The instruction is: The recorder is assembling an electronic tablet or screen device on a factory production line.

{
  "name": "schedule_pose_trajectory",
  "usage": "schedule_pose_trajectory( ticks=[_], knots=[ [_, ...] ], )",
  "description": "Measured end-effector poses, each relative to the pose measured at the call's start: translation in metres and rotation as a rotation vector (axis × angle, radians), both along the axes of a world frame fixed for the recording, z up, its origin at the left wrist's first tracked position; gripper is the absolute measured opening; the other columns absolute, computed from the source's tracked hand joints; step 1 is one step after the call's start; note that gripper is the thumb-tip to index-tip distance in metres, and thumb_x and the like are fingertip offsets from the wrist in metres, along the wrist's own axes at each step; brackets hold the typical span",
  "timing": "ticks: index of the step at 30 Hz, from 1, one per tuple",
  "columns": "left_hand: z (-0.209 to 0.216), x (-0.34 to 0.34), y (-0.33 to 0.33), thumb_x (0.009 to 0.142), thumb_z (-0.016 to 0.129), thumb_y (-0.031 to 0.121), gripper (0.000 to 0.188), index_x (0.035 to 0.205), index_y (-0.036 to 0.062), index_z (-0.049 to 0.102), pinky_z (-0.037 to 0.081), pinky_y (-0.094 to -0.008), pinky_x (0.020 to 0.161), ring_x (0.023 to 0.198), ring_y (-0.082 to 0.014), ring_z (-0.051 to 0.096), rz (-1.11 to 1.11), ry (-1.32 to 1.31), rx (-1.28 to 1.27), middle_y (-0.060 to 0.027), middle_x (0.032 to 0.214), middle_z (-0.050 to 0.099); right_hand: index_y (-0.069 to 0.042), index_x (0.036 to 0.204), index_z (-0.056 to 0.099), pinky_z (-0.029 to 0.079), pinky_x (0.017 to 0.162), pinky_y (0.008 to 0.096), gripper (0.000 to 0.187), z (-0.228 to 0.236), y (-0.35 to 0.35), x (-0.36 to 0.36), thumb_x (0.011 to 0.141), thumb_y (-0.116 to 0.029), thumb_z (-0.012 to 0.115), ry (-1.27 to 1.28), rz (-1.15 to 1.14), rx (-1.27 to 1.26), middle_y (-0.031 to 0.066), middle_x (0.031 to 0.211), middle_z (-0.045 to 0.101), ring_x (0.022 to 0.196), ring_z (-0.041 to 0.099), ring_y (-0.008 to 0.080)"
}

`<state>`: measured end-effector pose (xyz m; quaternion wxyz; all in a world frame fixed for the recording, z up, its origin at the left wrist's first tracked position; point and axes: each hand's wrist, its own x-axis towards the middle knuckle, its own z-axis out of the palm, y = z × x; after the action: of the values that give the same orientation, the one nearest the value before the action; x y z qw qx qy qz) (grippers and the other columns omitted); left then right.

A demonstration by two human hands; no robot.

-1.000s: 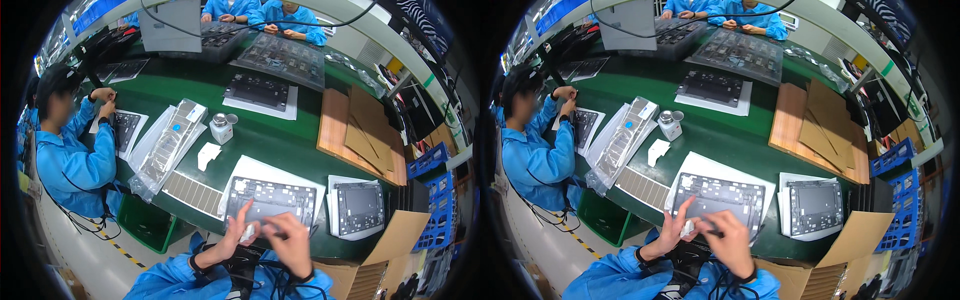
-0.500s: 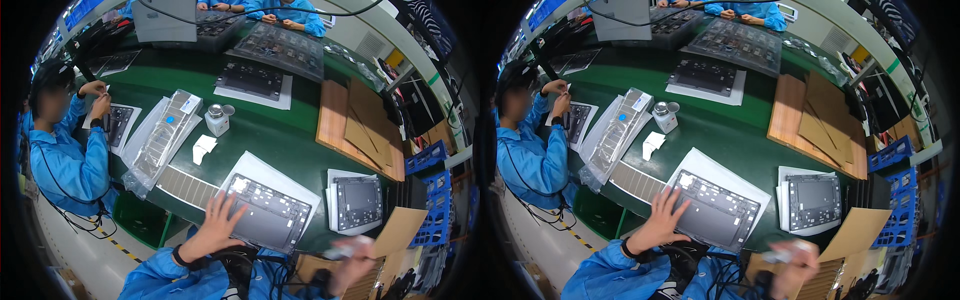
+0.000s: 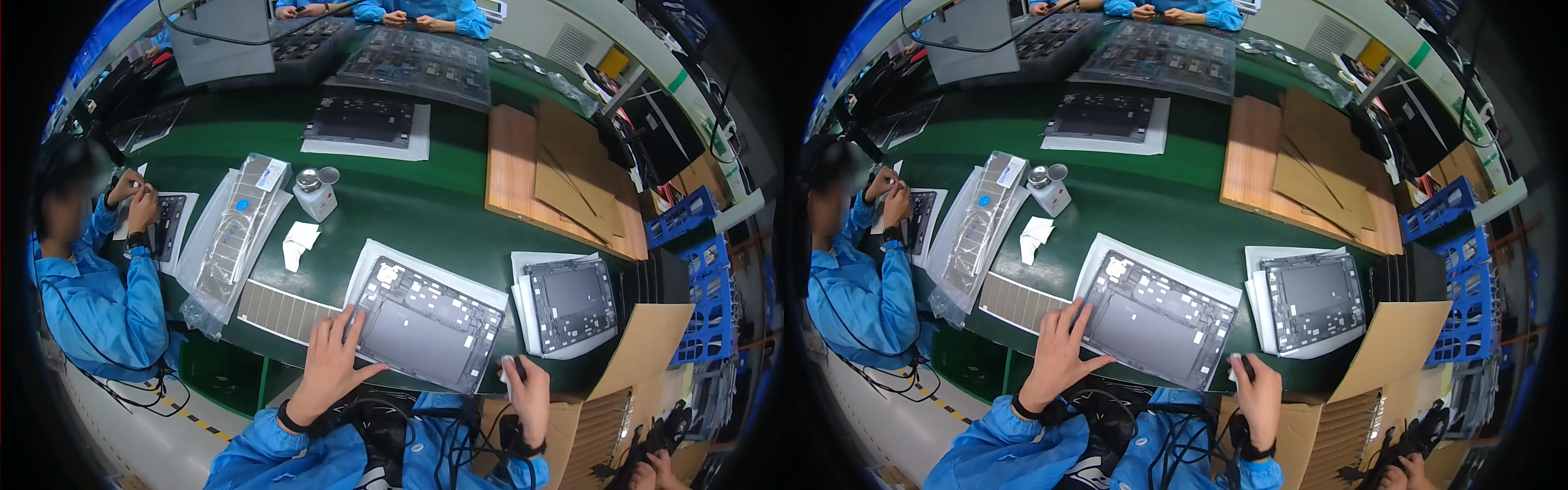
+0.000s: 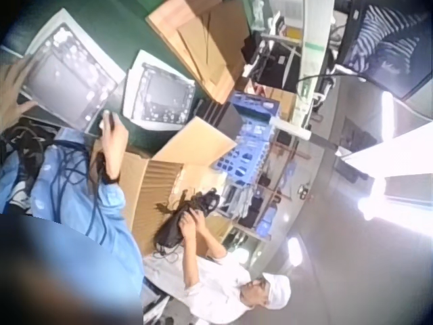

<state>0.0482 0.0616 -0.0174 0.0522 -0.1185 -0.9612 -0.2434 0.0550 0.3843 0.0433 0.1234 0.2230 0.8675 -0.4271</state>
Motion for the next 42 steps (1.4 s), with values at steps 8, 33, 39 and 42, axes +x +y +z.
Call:
schedule_pose_trajectory(
  ticks=[8,33,39,42],
  knots=[
    [-0.009,0.016,0.005,0.071,0.089,0.042,0.081,0.135,0.0036,0.058,0.037,-0.0569,0.109,0.123,-0.0403,0.048,0.004,0.085,0.007,-0.0172,0.137,0.052,0.001,0.106,0.073,0.053,0.079,0.0469,0.028,-0.026,0.0,-0.014,0.097,-0.025,0.068,0.112,0.119,0.37,0.025,0.096,0.072,0.093,0.069,0.0434],
    [0.011,-0.032,0.051,0.096,0.073,0.014,0.018,0.105,-0.0017,0.075,0.048,-0.023,0.061,0.069,-0.0035,0.059,0.15,-0.395,1.432,-0.0008,0.077,0.071,-0.004,0.123,0.07,0.053,0.06,0.0349,0.057,0.022,-0.116,-0.056,0.068,0.012,0.067,0.835,0.788,0.472,0.008,0.085,0.067,0.069,0.069,0.0234],
    [0.004,-0.05,0.026,0.088,0.08,0.022,0.037,0.121,0.0071,0.071,0.053,-0.0412,0.089,0.103,-0.0278,0.066,0.105,-0.04,0.732,-0.0162,0.114,0.072,-0.008,0.107,0.075,0.051,0.058,0.0367,0.033,0.01,-0.108,-0.08,0.075,0.0,0.073,0.868,0.823,0.513,0.0059,0.082,0.069,0.066,0.066,0.0263],
    [0.002,-0.067,0.009,0.083,0.082,0.031,0.054,0.132,0.0159,0.067,0.04,-0.0533,0.109,0.135,-0.04,0.045,-0.071,0.256,0.115,-0.0188,0.149,0.05,-0.009,0.11,0.074,0.052,0.061,0.0346,0.033,-0.006,-0.099,-0.108,0.077,-0.01,0.074,0.808,0.844,0.646,0.0031,0.085,0.066,0.074,0.068,0.0215]
  ],
)
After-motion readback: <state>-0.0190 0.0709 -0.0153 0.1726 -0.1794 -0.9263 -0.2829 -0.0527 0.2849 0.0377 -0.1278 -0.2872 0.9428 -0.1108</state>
